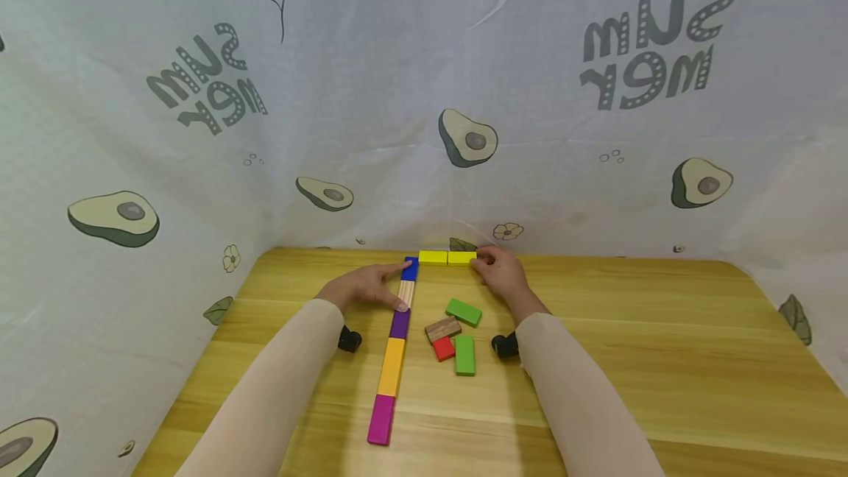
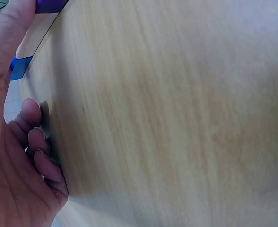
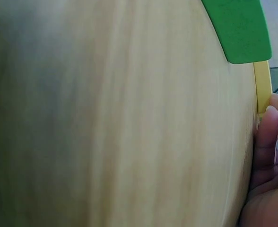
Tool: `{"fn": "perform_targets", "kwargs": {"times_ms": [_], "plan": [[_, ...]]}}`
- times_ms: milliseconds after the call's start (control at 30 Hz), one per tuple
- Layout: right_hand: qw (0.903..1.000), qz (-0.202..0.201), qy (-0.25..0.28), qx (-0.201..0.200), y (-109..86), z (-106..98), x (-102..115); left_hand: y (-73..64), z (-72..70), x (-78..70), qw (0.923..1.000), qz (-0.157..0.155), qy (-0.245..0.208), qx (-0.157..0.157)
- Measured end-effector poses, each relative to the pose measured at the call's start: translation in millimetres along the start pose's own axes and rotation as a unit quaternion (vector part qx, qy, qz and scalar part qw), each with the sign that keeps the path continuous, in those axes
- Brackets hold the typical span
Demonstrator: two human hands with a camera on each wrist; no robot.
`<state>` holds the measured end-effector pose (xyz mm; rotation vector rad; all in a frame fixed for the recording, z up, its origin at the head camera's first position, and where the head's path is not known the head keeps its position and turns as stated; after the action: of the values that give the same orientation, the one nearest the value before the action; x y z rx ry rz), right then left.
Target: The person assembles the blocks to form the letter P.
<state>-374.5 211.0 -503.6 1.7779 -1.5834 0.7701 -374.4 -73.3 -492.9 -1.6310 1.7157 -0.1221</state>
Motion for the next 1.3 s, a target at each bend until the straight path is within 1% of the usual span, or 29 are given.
{"fn": "perform_targets", "kwargs": {"times_ms": [367, 733, 967, 1167, 1300], "plan": [[0.9999, 0.004, -0.016, 0.005, 0.4, 0.5, 1.6, 2.2, 0.0, 1.7, 1.0000, 0.005, -0.004, -0.002], [0.9999, 0.004, -0.012, 0.007, -0.5, -0.4, 2.1, -0.1, 0.4, 0.9, 1.0000, 0.008, -0.002, 0.002], [0.9999, 0.007, -0.013, 0.006, -1.7, -1.7, 4.7, -0.8, -0.1, 1.6, 1.0000, -0.001, -0.003, -0.001], [0.9999, 0.013, -0.004, 0.005, -1.8, -0.9, 4.8, 0.3, 0.3, 2.4, 1.0000, 0.000, -0.009, -0.001], [1.0000, 0.005, -0.006, 0.001, -4.0, -1.0, 5.2, 0.5, 1.1, 2.5, 1.0000, 0.003, -0.006, 0.001]]}}
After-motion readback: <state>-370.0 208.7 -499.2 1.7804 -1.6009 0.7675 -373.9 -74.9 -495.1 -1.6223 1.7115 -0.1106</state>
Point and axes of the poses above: each hand's wrist, its own y-axis towards the middle knuckle, its own z-axis out of the palm, x = y × z, the point moved 5 cm from there along y, towards the middle knuckle, and after that the axes turned 10 degrees about -z, right-handed, at the moved point
